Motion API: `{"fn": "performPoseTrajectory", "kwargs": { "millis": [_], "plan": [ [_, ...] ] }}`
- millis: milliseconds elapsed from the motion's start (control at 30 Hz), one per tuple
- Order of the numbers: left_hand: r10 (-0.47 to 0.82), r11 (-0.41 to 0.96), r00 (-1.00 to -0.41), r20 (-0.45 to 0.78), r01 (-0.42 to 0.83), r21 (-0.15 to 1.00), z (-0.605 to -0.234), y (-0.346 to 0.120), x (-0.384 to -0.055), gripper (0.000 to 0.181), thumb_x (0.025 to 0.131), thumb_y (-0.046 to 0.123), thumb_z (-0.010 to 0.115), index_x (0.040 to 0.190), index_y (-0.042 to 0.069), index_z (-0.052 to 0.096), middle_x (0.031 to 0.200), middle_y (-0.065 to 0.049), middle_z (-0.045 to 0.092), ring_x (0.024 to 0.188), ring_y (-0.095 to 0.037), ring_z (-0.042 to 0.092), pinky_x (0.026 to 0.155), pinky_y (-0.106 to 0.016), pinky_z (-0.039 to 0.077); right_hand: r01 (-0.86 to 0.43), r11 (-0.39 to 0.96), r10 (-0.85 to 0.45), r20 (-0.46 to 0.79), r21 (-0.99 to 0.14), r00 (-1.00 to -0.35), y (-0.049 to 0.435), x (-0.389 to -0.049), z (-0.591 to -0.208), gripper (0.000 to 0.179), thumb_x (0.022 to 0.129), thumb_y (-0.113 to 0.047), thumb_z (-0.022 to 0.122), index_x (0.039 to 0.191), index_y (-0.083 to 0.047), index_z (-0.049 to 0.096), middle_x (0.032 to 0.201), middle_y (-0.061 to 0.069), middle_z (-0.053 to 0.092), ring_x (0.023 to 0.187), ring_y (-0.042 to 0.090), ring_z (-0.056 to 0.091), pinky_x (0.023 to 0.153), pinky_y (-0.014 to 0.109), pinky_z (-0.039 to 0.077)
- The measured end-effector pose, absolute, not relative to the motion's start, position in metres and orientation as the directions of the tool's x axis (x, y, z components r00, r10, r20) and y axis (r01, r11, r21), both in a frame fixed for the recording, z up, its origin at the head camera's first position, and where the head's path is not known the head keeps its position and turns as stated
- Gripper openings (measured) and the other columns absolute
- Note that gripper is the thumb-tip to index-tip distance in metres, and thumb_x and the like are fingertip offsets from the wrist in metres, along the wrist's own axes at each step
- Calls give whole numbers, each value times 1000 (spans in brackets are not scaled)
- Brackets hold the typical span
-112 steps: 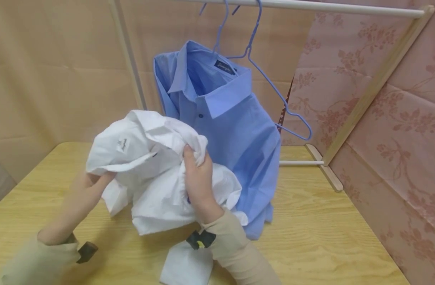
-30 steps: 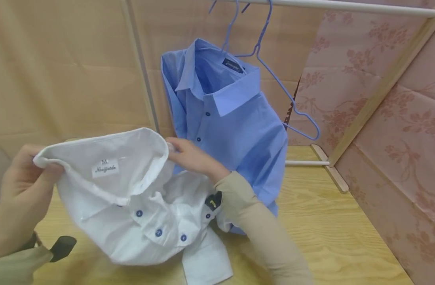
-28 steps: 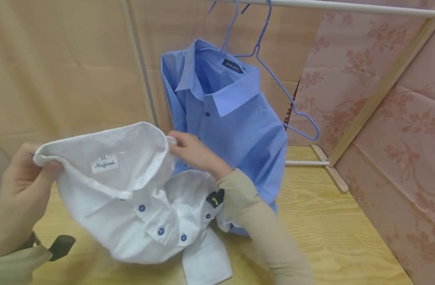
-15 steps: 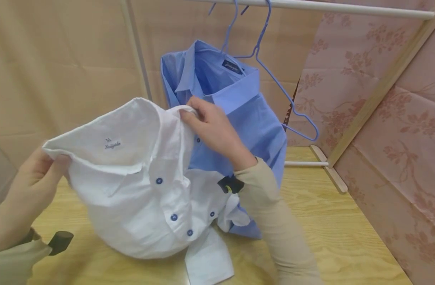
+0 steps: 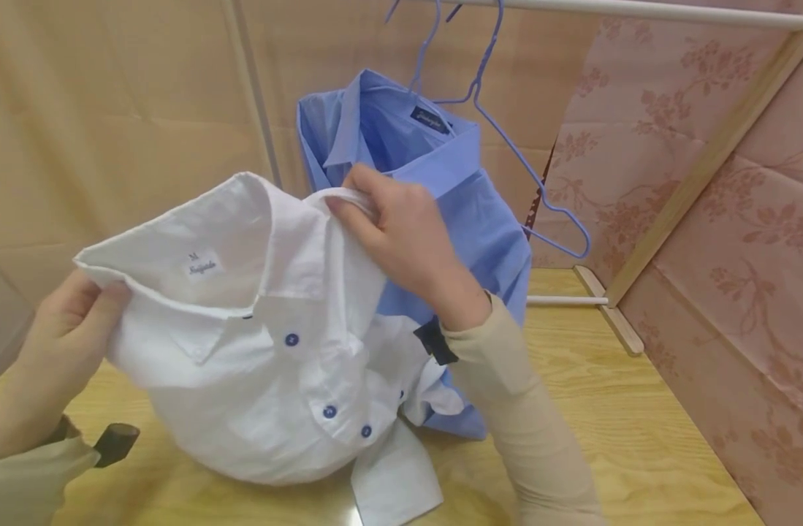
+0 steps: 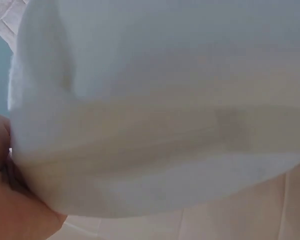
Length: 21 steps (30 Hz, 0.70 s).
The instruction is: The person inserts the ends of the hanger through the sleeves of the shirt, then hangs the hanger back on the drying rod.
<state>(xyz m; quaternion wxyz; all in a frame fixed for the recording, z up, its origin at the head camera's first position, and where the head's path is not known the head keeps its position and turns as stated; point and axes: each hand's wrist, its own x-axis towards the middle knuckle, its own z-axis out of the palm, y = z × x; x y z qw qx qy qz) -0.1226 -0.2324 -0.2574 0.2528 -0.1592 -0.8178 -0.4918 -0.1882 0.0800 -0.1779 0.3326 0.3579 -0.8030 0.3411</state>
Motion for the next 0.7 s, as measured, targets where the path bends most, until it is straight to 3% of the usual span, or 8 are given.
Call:
{"fn": "performPoseTrajectory", "kwargs": {
  "millis": [100, 267, 533, 633, 700],
  "plan": [
    [-32, 458, -819, 573, 497, 736, -257, -232, -123, 23, 93, 4, 46, 106, 20, 56, 77, 8, 58, 58, -6, 55, 50, -18, 45, -779, 564, -369, 760, -274, -535, 83, -185, -179, 18, 88, -19, 60, 73, -9, 55, 60, 2, 49, 50, 9, 45, 46, 24, 36],
    [-54, 511, -820, 570, 468, 721, -259, -232, -126, 18, 92, 10, 51, 102, 23, 58, 63, 10, 56, 48, -5, 53, 41, -20, 43, -716, 637, -408, 664, -285, -627, 91, -185, -197, 19, 89, -24, 58, 75, -12, 57, 58, 0, 50, 49, 11, 45, 48, 26, 36],
    [16, 608, -827, 562, 454, 651, -270, -223, -139, 15, 89, 14, 57, 103, 9, 62, 58, 11, 54, 45, -5, 48, 39, -19, 40, -607, 715, -430, 468, -346, -772, 108, -185, -237, 16, 92, -27, 52, 81, -16, 57, 52, -1, 43, 44, 11, 41, 45, 27, 35],
    [33, 615, -816, 577, 472, 632, -274, -219, -143, 15, 89, 13, 58, 102, 9, 64, 62, 12, 56, 48, -4, 49, 42, -18, 40, -583, 743, -444, 408, -330, -798, 113, -183, -249, 15, 92, -29, 52, 89, -16, 59, 55, -2, 49, 48, 12, 46, 49, 28, 37],
    [41, 619, -814, 579, 476, 625, -278, -217, -146, 14, 89, 13, 59, 100, 9, 64, 64, 11, 56, 50, -3, 48, 43, -18, 39, -583, 738, -463, 373, -339, -804, 116, -182, -255, 16, 92, -29, 53, 97, -16, 60, 66, -1, 58, 59, 13, 54, 57, 31, 42]
  ]
}}
